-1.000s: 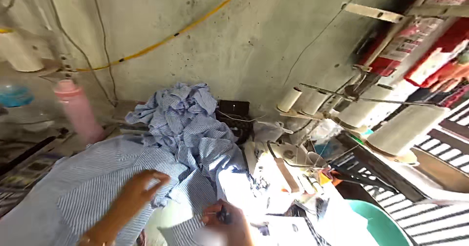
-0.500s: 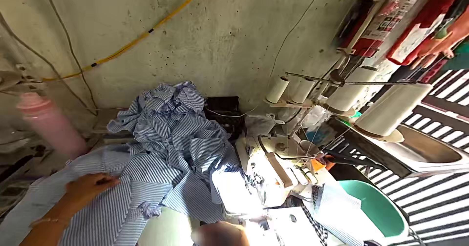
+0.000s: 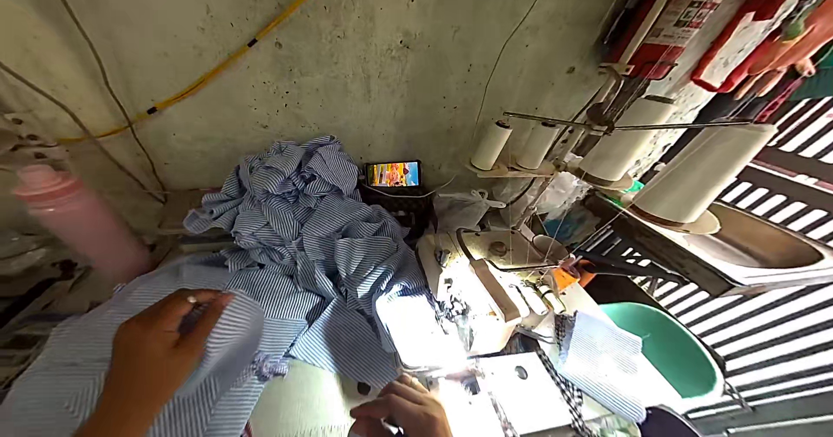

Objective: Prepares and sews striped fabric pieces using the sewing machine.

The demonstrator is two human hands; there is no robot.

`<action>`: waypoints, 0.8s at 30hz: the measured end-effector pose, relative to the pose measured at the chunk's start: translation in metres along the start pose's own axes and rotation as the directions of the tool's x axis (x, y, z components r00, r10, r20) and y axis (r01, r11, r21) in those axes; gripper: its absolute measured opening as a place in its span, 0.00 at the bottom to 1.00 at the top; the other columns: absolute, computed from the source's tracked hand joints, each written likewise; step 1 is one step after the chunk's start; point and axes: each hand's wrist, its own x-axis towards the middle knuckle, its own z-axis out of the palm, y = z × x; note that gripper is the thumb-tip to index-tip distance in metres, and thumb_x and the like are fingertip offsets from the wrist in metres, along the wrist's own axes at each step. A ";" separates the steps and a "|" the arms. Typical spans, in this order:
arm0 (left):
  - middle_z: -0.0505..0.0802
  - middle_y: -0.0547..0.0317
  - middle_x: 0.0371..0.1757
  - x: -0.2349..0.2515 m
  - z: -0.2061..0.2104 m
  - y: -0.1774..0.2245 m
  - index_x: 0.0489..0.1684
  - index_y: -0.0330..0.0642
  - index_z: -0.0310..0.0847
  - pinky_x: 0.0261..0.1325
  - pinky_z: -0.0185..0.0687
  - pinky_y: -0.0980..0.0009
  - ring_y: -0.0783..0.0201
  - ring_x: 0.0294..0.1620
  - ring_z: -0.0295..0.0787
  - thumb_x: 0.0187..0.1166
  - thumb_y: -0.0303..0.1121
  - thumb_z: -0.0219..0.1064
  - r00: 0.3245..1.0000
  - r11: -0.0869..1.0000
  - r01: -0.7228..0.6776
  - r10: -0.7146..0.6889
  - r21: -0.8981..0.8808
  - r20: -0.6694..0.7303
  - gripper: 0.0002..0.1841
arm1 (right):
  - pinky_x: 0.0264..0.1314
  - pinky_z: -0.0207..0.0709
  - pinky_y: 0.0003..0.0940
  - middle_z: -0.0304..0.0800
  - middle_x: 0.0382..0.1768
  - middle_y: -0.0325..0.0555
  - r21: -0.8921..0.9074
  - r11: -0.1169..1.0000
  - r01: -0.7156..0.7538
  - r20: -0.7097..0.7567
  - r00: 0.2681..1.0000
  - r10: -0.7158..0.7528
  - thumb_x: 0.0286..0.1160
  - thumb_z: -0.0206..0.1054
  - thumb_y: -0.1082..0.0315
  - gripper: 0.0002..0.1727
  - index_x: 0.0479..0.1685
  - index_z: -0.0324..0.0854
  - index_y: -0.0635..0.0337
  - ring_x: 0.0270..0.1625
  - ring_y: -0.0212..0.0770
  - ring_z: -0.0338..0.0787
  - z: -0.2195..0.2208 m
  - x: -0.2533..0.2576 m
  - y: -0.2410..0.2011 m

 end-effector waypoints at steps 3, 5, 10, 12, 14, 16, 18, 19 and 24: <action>0.92 0.62 0.33 -0.011 0.025 0.063 0.38 0.35 0.90 0.40 0.75 0.91 0.89 0.34 0.81 0.81 0.42 0.66 0.999 0.934 0.002 0.015 -0.357 0.044 0.16 | 0.47 0.79 0.24 0.94 0.29 0.48 0.203 0.978 0.041 -0.008 0.999 -0.040 0.70 0.77 0.69 0.06 0.34 0.93 0.65 0.37 0.34 0.89 -0.009 0.004 -0.023; 0.91 0.72 0.32 -0.026 0.045 0.095 0.39 0.41 0.90 0.35 0.74 0.94 0.93 0.30 0.78 0.79 0.40 0.69 0.989 0.820 0.091 -0.007 -0.565 0.150 0.12 | 0.39 0.77 0.18 0.92 0.30 0.49 0.248 0.968 0.041 -0.046 0.998 -0.031 0.72 0.75 0.71 0.06 0.35 0.91 0.68 0.34 0.28 0.87 -0.016 0.009 -0.033; 0.93 0.74 0.35 -0.045 0.071 0.132 0.41 0.42 0.92 0.38 0.79 0.91 0.90 0.34 0.84 0.79 0.36 0.69 0.935 0.631 0.266 0.016 -0.729 0.355 0.09 | 0.42 0.80 0.09 0.94 0.33 0.40 0.127 0.992 -0.026 -0.193 0.980 0.050 0.76 0.71 0.67 0.09 0.40 0.91 0.65 0.35 0.16 0.88 -0.020 0.024 0.001; 0.94 0.72 0.37 -0.045 0.076 0.135 0.42 0.40 0.92 0.40 0.79 0.91 0.89 0.36 0.85 0.81 0.35 0.66 0.924 0.630 0.270 0.042 -0.728 0.379 0.10 | 0.41 0.81 0.09 0.95 0.32 0.36 0.173 0.982 -0.073 -0.212 0.971 0.109 0.72 0.74 0.68 0.07 0.38 0.91 0.64 0.35 0.15 0.88 -0.024 0.025 0.007; 0.94 0.70 0.38 -0.045 0.077 0.136 0.43 0.38 0.92 0.43 0.79 0.92 0.90 0.38 0.84 0.82 0.34 0.65 0.918 0.634 0.261 0.071 -0.728 0.391 0.11 | 0.38 0.79 0.08 0.94 0.30 0.33 0.193 0.976 -0.105 -0.218 0.965 0.147 0.69 0.75 0.68 0.06 0.36 0.90 0.63 0.32 0.13 0.86 -0.025 0.025 0.009; 0.93 0.68 0.39 -0.044 0.076 0.135 0.43 0.36 0.91 0.45 0.79 0.92 0.89 0.39 0.84 0.83 0.34 0.63 0.912 0.642 0.253 0.093 -0.724 0.401 0.12 | 0.35 0.77 0.07 0.92 0.28 0.32 0.192 0.973 -0.125 -0.230 0.959 0.169 0.67 0.76 0.68 0.07 0.36 0.90 0.63 0.30 0.12 0.84 -0.024 0.025 0.010; 0.94 0.67 0.40 -0.043 0.075 0.134 0.43 0.36 0.91 0.48 0.80 0.91 0.89 0.41 0.86 0.83 0.33 0.63 0.903 0.655 0.249 0.109 -0.713 0.415 0.12 | 0.34 0.75 0.07 0.89 0.26 0.31 0.181 0.971 -0.157 -0.216 0.957 0.195 0.67 0.77 0.66 0.12 0.44 0.89 0.64 0.28 0.12 0.82 -0.024 0.026 0.010; 0.94 0.67 0.40 -0.042 0.074 0.133 0.43 0.36 0.91 0.49 0.81 0.91 0.88 0.42 0.86 0.84 0.33 0.62 0.898 0.667 0.244 0.119 -0.704 0.424 0.12 | 0.33 0.75 0.07 0.88 0.25 0.31 0.170 0.970 -0.171 -0.199 0.958 0.204 0.68 0.77 0.66 0.15 0.49 0.89 0.66 0.28 0.12 0.81 -0.026 0.028 0.009; 0.93 0.67 0.41 -0.040 0.071 0.125 0.41 0.39 0.91 0.54 0.78 0.88 0.87 0.47 0.84 0.87 0.44 0.60 0.875 0.706 0.231 0.150 -0.670 0.460 0.18 | 0.33 0.73 0.05 0.88 0.29 0.34 0.097 0.984 -0.150 -0.199 0.966 0.166 0.66 0.78 0.63 0.09 0.34 0.93 0.60 0.30 0.13 0.81 -0.026 0.030 0.012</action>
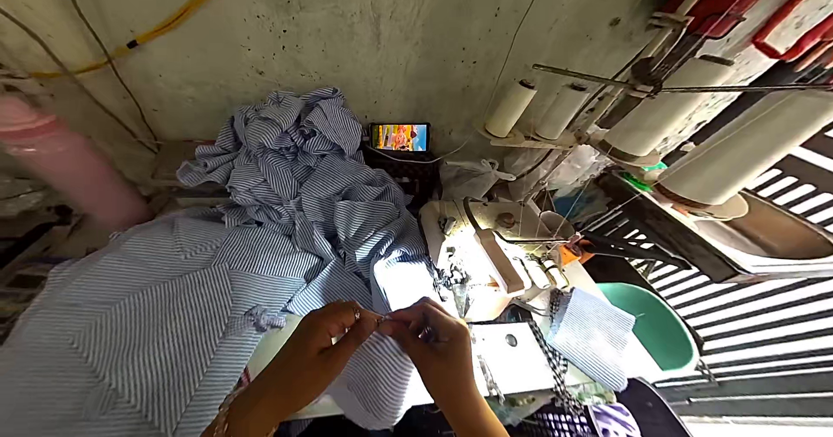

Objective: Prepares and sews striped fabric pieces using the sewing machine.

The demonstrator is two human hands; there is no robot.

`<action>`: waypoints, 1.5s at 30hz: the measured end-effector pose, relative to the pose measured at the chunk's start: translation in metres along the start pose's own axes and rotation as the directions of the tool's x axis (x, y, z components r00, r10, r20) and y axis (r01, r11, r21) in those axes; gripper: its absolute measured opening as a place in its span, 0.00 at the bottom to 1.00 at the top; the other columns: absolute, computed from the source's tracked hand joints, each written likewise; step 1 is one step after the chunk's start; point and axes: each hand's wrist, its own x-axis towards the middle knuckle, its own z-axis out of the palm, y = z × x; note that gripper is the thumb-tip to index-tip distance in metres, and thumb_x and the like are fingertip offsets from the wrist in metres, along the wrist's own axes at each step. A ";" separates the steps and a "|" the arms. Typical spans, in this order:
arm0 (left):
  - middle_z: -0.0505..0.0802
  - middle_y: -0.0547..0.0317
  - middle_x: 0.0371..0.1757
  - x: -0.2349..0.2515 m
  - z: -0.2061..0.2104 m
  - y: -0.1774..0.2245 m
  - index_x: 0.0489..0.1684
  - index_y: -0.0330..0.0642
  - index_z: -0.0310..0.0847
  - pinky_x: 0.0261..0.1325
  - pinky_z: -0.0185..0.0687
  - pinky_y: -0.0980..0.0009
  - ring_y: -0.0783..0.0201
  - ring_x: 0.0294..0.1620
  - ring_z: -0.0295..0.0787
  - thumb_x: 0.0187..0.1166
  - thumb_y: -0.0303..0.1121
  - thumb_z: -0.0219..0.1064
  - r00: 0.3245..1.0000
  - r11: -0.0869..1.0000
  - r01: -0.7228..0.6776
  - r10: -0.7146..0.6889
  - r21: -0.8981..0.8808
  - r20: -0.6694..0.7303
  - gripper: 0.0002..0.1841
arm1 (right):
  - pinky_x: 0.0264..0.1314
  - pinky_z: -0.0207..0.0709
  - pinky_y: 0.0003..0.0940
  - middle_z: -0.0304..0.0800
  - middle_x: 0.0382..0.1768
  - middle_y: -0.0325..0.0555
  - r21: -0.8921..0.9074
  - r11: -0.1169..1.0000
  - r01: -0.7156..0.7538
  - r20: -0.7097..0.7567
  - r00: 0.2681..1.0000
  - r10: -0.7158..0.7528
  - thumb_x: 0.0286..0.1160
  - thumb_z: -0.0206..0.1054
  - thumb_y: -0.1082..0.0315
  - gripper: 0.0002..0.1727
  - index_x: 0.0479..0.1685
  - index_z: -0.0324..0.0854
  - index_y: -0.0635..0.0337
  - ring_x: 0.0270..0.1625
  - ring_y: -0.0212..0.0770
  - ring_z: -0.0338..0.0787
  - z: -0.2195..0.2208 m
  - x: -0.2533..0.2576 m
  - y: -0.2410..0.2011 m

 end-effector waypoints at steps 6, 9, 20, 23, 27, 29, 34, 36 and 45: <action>0.96 0.76 0.38 -0.006 0.002 -0.008 0.39 0.52 0.96 0.60 0.75 0.81 0.87 0.49 0.86 0.77 0.49 0.70 0.992 0.996 0.011 0.001 0.093 -0.129 0.14 | 0.29 0.68 0.03 0.85 0.36 0.36 -0.030 1.000 -0.009 -0.030 1.000 0.008 0.62 0.80 0.63 0.08 0.30 0.94 0.59 0.29 0.11 0.75 0.003 -0.002 0.005; 0.96 0.77 0.37 -0.007 0.002 -0.010 0.37 0.53 0.97 0.62 0.72 0.76 0.86 0.47 0.85 0.75 0.48 0.70 0.989 0.993 0.043 -0.026 0.114 -0.145 0.13 | 0.30 0.71 0.04 0.88 0.39 0.38 -0.017 1.000 -0.007 -0.015 1.000 0.006 0.63 0.80 0.63 0.09 0.30 0.93 0.61 0.29 0.11 0.78 0.004 -0.003 0.006; 0.95 0.80 0.36 0.000 -0.013 -0.006 0.34 0.51 0.94 0.67 0.68 0.67 0.89 0.46 0.86 0.69 0.46 0.73 0.970 0.968 0.158 -0.115 0.193 -0.213 0.11 | 0.47 0.85 0.18 0.96 0.42 0.42 0.115 0.977 -0.177 0.180 0.971 0.155 0.63 0.80 0.67 0.26 0.62 0.84 0.68 0.42 0.22 0.92 0.003 -0.025 0.017; 0.94 0.79 0.37 0.010 -0.022 -0.014 0.36 0.48 0.92 0.57 0.78 0.82 0.90 0.45 0.86 0.71 0.43 0.70 0.962 0.949 0.231 -0.191 0.213 -0.193 0.11 | 0.53 0.87 0.20 0.96 0.48 0.42 0.250 0.886 -0.390 0.225 0.914 0.339 0.62 0.79 0.75 0.29 0.66 0.79 0.72 0.47 0.23 0.93 0.002 -0.055 0.034; 0.94 0.77 0.38 0.019 -0.018 -0.022 0.39 0.47 0.90 0.54 0.78 0.83 0.88 0.45 0.86 0.71 0.43 0.69 0.956 0.932 0.275 -0.240 0.234 -0.168 0.11 | 0.42 0.85 0.16 0.94 0.38 0.35 0.266 0.808 -0.526 0.192 0.850 0.491 0.62 0.79 0.75 0.25 0.63 0.82 0.69 0.36 0.19 0.90 -0.001 -0.069 0.037; 0.94 0.77 0.37 0.023 -0.015 -0.025 0.40 0.47 0.90 0.54 0.78 0.84 0.88 0.44 0.86 0.72 0.43 0.68 0.961 0.930 0.255 -0.214 0.266 -0.172 0.11 | 0.36 0.82 0.13 0.95 0.36 0.33 0.282 0.794 -0.539 0.184 0.842 0.507 0.63 0.79 0.75 0.23 0.60 0.84 0.68 0.33 0.17 0.88 -0.003 -0.070 0.038; 0.96 0.67 0.38 0.039 0.017 -0.024 0.39 0.48 0.94 0.58 0.66 0.44 0.68 0.43 0.90 0.76 0.44 0.65 0.988 0.892 0.092 -0.028 0.443 -0.149 0.14 | 0.23 0.74 0.11 0.89 0.26 0.26 0.318 0.759 -0.569 0.156 0.820 0.550 0.67 0.77 0.73 0.11 0.47 0.88 0.64 0.20 0.13 0.79 -0.012 -0.084 0.039; 0.97 0.59 0.37 0.048 0.045 -0.020 0.34 0.49 0.95 0.57 0.65 0.33 0.53 0.42 0.93 0.73 0.40 0.68 0.994 0.823 0.012 0.050 0.569 -0.094 0.10 | 0.20 0.72 0.12 0.86 0.22 0.25 0.322 0.754 -0.573 0.123 0.815 0.567 0.67 0.76 0.73 0.08 0.43 0.87 0.63 0.18 0.13 0.76 -0.017 -0.103 0.040; 0.91 0.55 0.28 0.091 0.101 -0.038 0.37 0.39 0.86 0.51 0.71 0.39 0.52 0.33 0.90 0.60 0.31 0.72 0.997 0.753 0.018 0.034 0.658 -0.067 0.10 | 0.16 0.71 0.15 0.84 0.18 0.25 0.420 0.642 -0.641 0.021 0.714 0.700 0.67 0.74 0.76 0.05 0.35 0.83 0.57 0.14 0.16 0.75 -0.041 -0.109 0.046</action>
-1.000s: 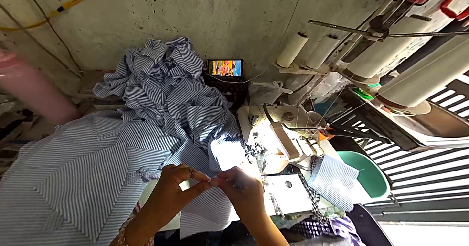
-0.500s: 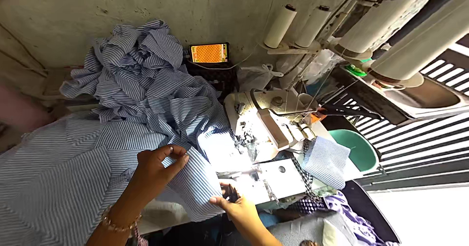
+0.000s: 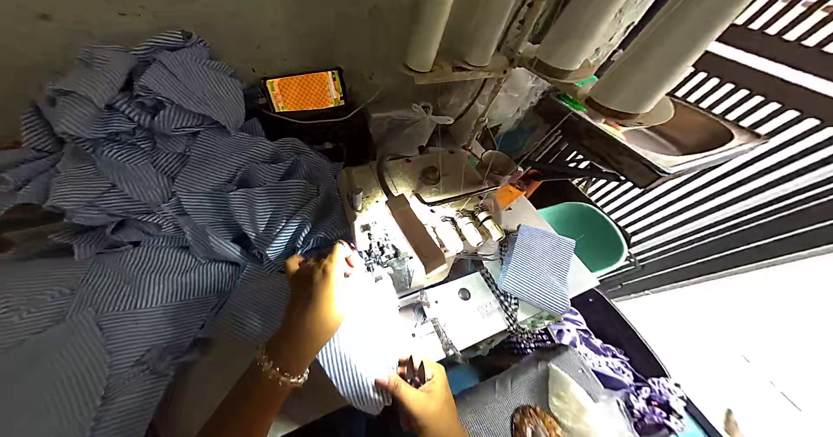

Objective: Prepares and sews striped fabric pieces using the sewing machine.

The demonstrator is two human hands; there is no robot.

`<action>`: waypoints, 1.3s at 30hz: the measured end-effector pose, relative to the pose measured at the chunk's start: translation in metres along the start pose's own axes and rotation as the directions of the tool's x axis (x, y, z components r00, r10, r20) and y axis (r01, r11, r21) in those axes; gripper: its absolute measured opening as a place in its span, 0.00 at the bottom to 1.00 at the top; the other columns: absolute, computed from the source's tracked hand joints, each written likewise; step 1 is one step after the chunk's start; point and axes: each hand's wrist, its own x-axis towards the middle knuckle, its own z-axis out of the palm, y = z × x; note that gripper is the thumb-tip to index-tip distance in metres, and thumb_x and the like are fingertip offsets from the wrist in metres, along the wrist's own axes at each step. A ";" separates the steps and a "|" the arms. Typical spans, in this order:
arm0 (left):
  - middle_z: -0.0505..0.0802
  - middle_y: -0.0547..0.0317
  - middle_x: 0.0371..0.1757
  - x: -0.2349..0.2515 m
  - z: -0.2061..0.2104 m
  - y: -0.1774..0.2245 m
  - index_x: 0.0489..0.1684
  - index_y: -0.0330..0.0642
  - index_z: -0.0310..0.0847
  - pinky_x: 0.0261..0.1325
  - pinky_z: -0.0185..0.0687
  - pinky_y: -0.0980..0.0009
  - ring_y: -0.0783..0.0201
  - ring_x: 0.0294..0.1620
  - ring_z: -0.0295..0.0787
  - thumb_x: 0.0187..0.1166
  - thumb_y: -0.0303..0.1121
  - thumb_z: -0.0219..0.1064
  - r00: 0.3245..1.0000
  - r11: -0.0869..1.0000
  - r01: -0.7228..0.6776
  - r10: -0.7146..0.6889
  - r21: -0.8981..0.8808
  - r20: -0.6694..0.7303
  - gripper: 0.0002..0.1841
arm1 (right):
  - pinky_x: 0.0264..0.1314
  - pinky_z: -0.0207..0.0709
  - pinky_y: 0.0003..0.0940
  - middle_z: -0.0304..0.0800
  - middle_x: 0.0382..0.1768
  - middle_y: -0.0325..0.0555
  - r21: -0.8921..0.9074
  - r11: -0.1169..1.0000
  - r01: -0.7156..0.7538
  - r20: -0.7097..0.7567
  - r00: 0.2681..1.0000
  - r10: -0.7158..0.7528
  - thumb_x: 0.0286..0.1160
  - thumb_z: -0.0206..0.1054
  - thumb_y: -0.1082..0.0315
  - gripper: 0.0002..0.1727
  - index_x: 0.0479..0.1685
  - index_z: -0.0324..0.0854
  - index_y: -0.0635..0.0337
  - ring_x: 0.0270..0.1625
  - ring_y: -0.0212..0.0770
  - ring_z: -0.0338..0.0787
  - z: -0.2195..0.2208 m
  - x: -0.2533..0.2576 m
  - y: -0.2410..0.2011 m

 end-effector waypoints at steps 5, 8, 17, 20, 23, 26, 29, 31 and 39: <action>0.89 0.56 0.27 0.000 0.005 -0.001 0.35 0.39 0.84 0.50 0.69 0.42 0.54 0.33 0.89 0.58 0.31 0.71 0.998 1.000 -0.001 0.002 0.014 -0.060 0.10 | 0.15 0.71 0.15 0.86 0.19 0.26 0.054 0.999 -0.004 0.018 1.000 0.003 0.67 0.74 0.76 0.05 0.37 0.84 0.58 0.14 0.16 0.76 -0.003 0.007 0.001; 0.91 0.54 0.29 -0.002 0.008 -0.001 0.34 0.38 0.84 0.52 0.68 0.41 0.53 0.35 0.89 0.58 0.29 0.72 0.995 1.000 -0.023 0.024 0.010 -0.101 0.09 | 0.16 0.72 0.14 0.85 0.20 0.25 0.049 0.999 -0.007 0.023 1.000 0.005 0.67 0.74 0.74 0.05 0.38 0.84 0.59 0.15 0.16 0.76 -0.005 0.008 0.001; 0.89 0.49 0.34 -0.074 -0.031 0.015 0.32 0.40 0.83 0.45 0.75 0.54 0.52 0.40 0.85 0.71 0.47 0.71 0.998 0.998 0.026 -0.029 -0.061 -0.058 0.17 | 0.20 0.74 0.13 0.86 0.26 0.28 0.092 0.979 0.182 -0.042 0.983 -0.179 0.62 0.78 0.77 0.18 0.52 0.80 0.62 0.20 0.17 0.79 0.000 0.037 -0.005; 0.96 0.51 0.34 -0.116 -0.038 0.007 0.45 0.34 0.92 0.41 0.87 0.48 0.54 0.34 0.93 0.79 0.50 0.67 0.838 0.911 0.322 -0.147 -0.259 0.526 0.23 | 0.27 0.75 0.12 0.86 0.26 0.28 0.064 0.961 0.270 -0.065 0.962 -0.265 0.58 0.80 0.77 0.21 0.50 0.77 0.62 0.24 0.17 0.81 0.003 0.049 -0.005; 0.94 0.65 0.36 -0.129 -0.006 -0.002 0.55 0.34 0.81 0.35 0.88 0.72 0.72 0.30 0.90 0.73 0.48 0.73 0.690 0.550 0.679 -0.255 -0.486 0.677 0.25 | 0.26 0.74 0.11 0.84 0.26 0.28 0.042 0.959 0.280 -0.073 0.958 -0.277 0.57 0.81 0.76 0.22 0.49 0.74 0.61 0.24 0.16 0.79 0.005 0.050 -0.008; 0.91 0.75 0.26 -0.122 0.015 0.014 0.40 0.49 0.84 0.24 0.78 0.84 0.82 0.20 0.81 0.66 0.42 0.79 0.702 0.108 0.680 -0.381 -0.725 0.602 0.14 | 0.22 0.74 0.12 0.85 0.28 0.29 0.036 0.971 0.237 -0.051 0.971 -0.235 0.57 0.81 0.77 0.23 0.50 0.74 0.60 0.22 0.16 0.80 0.003 0.040 -0.008; 0.91 0.73 0.21 -0.115 0.017 0.029 0.28 0.49 0.88 0.23 0.75 0.86 0.83 0.17 0.79 0.66 0.26 0.72 0.676 0.007 0.664 -0.434 -0.748 0.596 0.04 | 0.23 0.82 0.17 0.88 0.30 0.31 0.052 0.991 0.126 -0.009 0.992 -0.126 0.60 0.77 0.81 0.23 0.53 0.71 0.62 0.24 0.21 0.86 -0.003 0.016 -0.007; 0.91 0.72 0.20 -0.114 0.016 0.032 0.23 0.48 0.90 0.23 0.74 0.86 0.83 0.17 0.79 0.68 0.23 0.69 0.676 0.022 0.678 -0.412 -0.735 0.611 0.09 | 0.28 0.87 0.22 0.91 0.31 0.33 0.087 0.993 0.084 0.022 0.996 -0.086 0.59 0.76 0.83 0.26 0.57 0.70 0.63 0.26 0.26 0.91 -0.011 0.004 -0.005; 0.90 0.73 0.18 -0.113 0.012 0.034 0.24 0.46 0.91 0.21 0.72 0.86 0.84 0.15 0.76 0.69 0.19 0.69 0.732 0.111 0.640 -0.388 -0.760 0.559 0.11 | 0.15 0.70 0.13 0.96 0.38 0.36 0.068 0.985 -0.161 0.113 0.982 0.153 0.88 0.59 0.68 0.10 0.52 0.84 0.61 0.18 0.18 0.82 -0.028 -0.009 -0.004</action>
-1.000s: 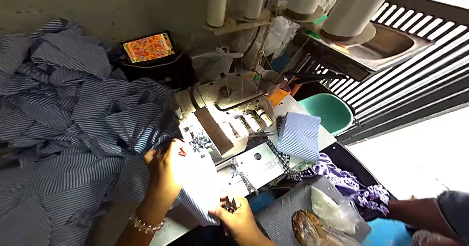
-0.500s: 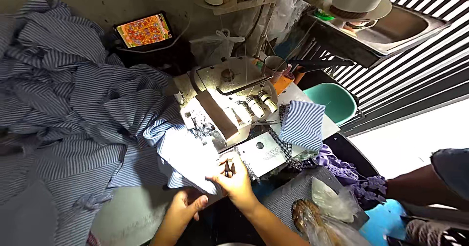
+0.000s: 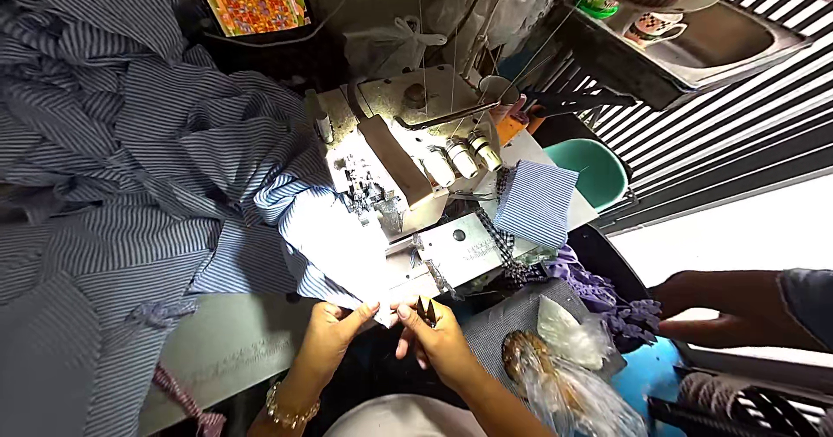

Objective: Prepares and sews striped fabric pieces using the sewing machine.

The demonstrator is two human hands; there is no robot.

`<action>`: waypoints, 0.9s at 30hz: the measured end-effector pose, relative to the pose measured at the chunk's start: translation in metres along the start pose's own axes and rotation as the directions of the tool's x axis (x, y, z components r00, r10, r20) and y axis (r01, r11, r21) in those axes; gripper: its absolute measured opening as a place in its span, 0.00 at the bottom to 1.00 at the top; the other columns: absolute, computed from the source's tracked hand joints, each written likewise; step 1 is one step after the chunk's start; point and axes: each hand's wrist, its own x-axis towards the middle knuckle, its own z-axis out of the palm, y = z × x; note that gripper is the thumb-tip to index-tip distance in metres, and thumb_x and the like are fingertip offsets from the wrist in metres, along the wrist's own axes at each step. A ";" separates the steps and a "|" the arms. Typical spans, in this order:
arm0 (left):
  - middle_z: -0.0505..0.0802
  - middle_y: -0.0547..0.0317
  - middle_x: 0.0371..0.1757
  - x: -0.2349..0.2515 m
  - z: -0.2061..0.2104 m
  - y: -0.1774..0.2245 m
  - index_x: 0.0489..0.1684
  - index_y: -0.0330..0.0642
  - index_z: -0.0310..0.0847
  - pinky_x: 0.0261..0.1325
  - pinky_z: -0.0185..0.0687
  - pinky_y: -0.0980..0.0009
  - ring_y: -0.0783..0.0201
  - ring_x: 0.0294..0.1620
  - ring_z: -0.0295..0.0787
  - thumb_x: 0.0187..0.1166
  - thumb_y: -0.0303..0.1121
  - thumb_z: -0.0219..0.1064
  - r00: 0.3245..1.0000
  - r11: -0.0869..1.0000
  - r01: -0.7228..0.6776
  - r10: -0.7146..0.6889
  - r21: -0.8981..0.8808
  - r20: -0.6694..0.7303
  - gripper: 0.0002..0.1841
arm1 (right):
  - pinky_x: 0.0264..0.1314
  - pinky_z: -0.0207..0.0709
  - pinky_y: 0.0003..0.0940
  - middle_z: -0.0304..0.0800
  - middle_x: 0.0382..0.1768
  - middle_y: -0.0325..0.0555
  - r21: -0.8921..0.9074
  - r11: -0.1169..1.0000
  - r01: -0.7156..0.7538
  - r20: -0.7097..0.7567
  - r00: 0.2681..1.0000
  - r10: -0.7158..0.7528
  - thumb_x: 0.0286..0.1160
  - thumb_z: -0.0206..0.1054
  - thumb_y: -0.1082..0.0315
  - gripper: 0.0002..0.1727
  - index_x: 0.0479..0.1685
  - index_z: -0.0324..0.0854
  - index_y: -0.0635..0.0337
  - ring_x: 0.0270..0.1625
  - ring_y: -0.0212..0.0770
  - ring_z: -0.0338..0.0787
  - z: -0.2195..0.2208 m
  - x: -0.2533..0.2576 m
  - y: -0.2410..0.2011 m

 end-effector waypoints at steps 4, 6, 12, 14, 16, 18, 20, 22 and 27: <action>0.91 0.74 0.20 -0.001 0.000 0.001 0.25 0.46 0.91 0.22 0.74 0.86 0.84 0.16 0.78 0.69 0.19 0.70 0.999 0.999 -0.025 0.026 0.034 -0.019 0.10 | 0.16 0.70 0.13 0.97 0.36 0.36 0.019 1.000 0.014 0.002 1.000 -0.014 0.87 0.60 0.68 0.11 0.43 0.87 0.60 0.16 0.17 0.79 0.007 -0.001 0.006; 0.92 0.74 0.21 -0.001 0.000 -0.001 0.26 0.46 0.91 0.25 0.76 0.85 0.84 0.18 0.80 0.68 0.19 0.71 0.997 0.995 -0.069 0.072 0.073 -0.036 0.08 | 0.19 0.74 0.13 0.97 0.33 0.35 0.012 0.998 0.067 -0.032 0.997 -0.067 0.83 0.65 0.71 0.08 0.41 0.89 0.61 0.17 0.17 0.81 0.012 -0.001 0.008; 0.87 0.48 0.19 0.001 -0.003 0.003 0.11 0.37 0.80 0.40 0.78 0.57 0.51 0.30 0.88 0.68 0.51 0.67 0.666 0.252 -0.333 0.745 0.909 0.037 0.25 | 0.24 0.77 0.12 0.94 0.29 0.33 -0.220 0.900 0.375 -0.069 0.915 -0.398 0.79 0.68 0.69 0.09 0.34 0.89 0.63 0.22 0.15 0.83 0.014 -0.006 0.017; 0.80 0.49 0.11 0.009 -0.001 0.015 0.04 0.41 0.71 0.36 0.74 0.53 0.47 0.22 0.84 0.66 0.52 0.63 0.609 0.068 -0.271 0.785 0.960 0.116 0.26 | 0.24 0.76 0.11 0.94 0.28 0.33 -0.240 0.883 0.404 -0.073 0.899 -0.431 0.78 0.68 0.69 0.08 0.33 0.89 0.62 0.21 0.15 0.82 0.012 -0.001 0.013; 0.80 0.49 0.11 0.019 -0.001 0.025 0.04 0.41 0.71 0.41 0.75 0.48 0.45 0.23 0.84 0.65 0.53 0.64 0.605 0.012 -0.271 0.780 0.963 0.160 0.26 | 0.24 0.76 0.11 0.94 0.27 0.32 -0.256 0.872 0.417 -0.079 0.890 -0.449 0.77 0.68 0.70 0.08 0.31 0.88 0.62 0.21 0.15 0.82 0.011 0.009 0.005; 0.84 0.47 0.15 0.030 -0.001 0.034 0.07 0.40 0.75 0.46 0.75 0.40 0.41 0.27 0.87 0.64 0.52 0.65 0.621 0.003 -0.274 0.764 0.962 0.175 0.24 | 0.23 0.75 0.12 0.94 0.27 0.31 -0.261 0.876 0.405 -0.096 0.892 -0.441 0.75 0.68 0.72 0.07 0.31 0.88 0.61 0.20 0.15 0.82 0.012 0.021 -0.005; 0.87 0.45 0.19 0.041 -0.001 0.043 0.09 0.38 0.78 0.51 0.71 0.35 0.37 0.34 0.89 0.62 0.48 0.66 0.654 0.010 -0.255 0.739 0.967 0.164 0.21 | 0.21 0.73 0.12 0.93 0.25 0.31 -0.271 0.872 0.409 -0.103 0.888 -0.448 0.74 0.68 0.73 0.07 0.28 0.87 0.61 0.18 0.15 0.80 0.014 0.036 -0.015; 0.88 0.41 0.23 0.052 0.001 0.051 0.11 0.37 0.77 0.57 0.66 0.32 0.34 0.42 0.89 0.63 0.43 0.67 0.720 0.050 -0.226 0.681 0.973 0.132 0.18 | 0.21 0.73 0.12 0.90 0.22 0.30 -0.319 0.850 0.420 -0.099 0.877 -0.470 0.72 0.68 0.73 0.07 0.26 0.86 0.60 0.18 0.15 0.79 0.016 0.053 -0.025; 0.90 0.28 0.46 0.074 -0.001 0.073 0.38 0.25 0.88 0.72 0.50 0.23 0.25 0.65 0.79 0.79 0.36 0.68 0.935 0.157 -0.122 0.349 0.980 0.061 0.16 | 0.23 0.60 0.13 0.68 0.14 0.23 -0.511 0.723 0.466 -0.159 0.775 -0.612 0.62 0.73 0.69 0.16 0.12 0.71 0.51 0.18 0.14 0.66 0.019 0.095 -0.035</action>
